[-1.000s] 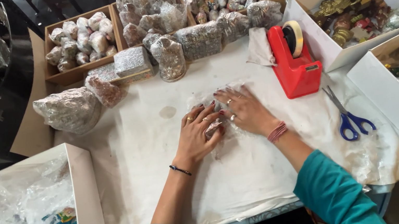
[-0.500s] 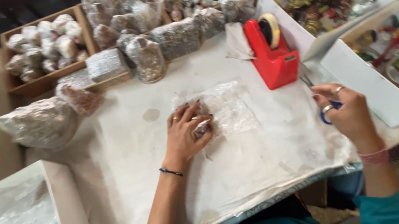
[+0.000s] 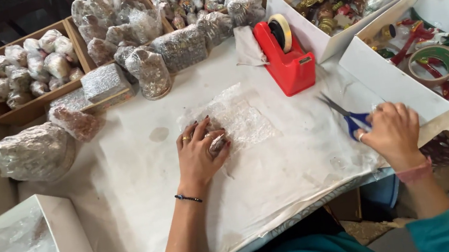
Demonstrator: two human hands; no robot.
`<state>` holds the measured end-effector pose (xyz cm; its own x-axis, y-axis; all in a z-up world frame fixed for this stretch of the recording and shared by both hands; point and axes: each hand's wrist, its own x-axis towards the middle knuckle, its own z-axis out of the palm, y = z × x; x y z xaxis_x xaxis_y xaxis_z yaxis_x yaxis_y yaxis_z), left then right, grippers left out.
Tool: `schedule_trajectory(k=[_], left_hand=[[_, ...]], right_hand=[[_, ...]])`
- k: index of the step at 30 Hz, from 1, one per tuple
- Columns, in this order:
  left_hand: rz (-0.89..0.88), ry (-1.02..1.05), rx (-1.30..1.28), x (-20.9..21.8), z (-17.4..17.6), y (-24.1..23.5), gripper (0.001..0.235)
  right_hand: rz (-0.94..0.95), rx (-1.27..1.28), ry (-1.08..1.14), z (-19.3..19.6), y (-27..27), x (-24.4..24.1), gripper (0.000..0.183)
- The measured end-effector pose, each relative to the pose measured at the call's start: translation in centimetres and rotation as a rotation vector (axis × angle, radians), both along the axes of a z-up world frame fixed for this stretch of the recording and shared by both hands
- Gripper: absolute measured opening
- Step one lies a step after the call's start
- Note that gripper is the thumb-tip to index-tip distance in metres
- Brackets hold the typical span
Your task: The person wraps a small copper-colored figurine in bubble wrap on a white table. They use scissors to trim the bubble wrap and then secure the package with tape from a red dispenser.
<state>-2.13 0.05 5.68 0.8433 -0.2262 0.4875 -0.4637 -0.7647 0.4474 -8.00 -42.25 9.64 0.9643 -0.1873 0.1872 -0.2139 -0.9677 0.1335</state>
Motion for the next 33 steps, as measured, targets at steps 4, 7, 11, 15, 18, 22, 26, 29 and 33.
schedule_trajectory(k=[4,7,11,15,18,22,26,29,33], left_hand=[[0.022,-0.002,0.020,0.1,0.1,0.1,0.032],[-0.005,-0.016,0.010,0.2,0.0,0.3,0.033],[0.001,0.000,0.000,-0.2,-0.3,-0.1,0.033],[0.062,-0.019,-0.011,-0.3,-0.2,-0.9,0.031],[0.091,-0.028,-0.022,-0.4,-0.4,-1.0,0.031],[0.090,-0.017,-0.027,-0.4,-0.3,-1.1,0.031],[0.096,-0.022,-0.016,-0.4,-0.2,-1.0,0.032],[0.087,-0.022,-0.019,-0.4,-0.3,-1.0,0.031],[0.090,-0.019,-0.012,-0.4,-0.4,-0.9,0.032]], right_hand=[[0.107,-0.359,-0.213,2.6,1.0,0.5,0.033],[0.207,-0.216,-0.360,6.2,3.1,-0.9,0.029],[0.181,0.958,-0.150,3.0,2.1,-1.8,0.037],[0.177,1.623,0.398,-3.4,2.5,-1.9,0.051],[0.110,2.107,0.825,-2.4,5.9,-2.9,0.066],[0.222,2.032,1.185,-4.3,6.4,-2.5,0.073],[0.149,1.856,1.207,-4.0,8.6,-0.7,0.057],[0.129,1.746,1.175,-3.8,10.3,0.8,0.049],[0.079,1.689,1.105,-4.6,11.5,2.3,0.042]])
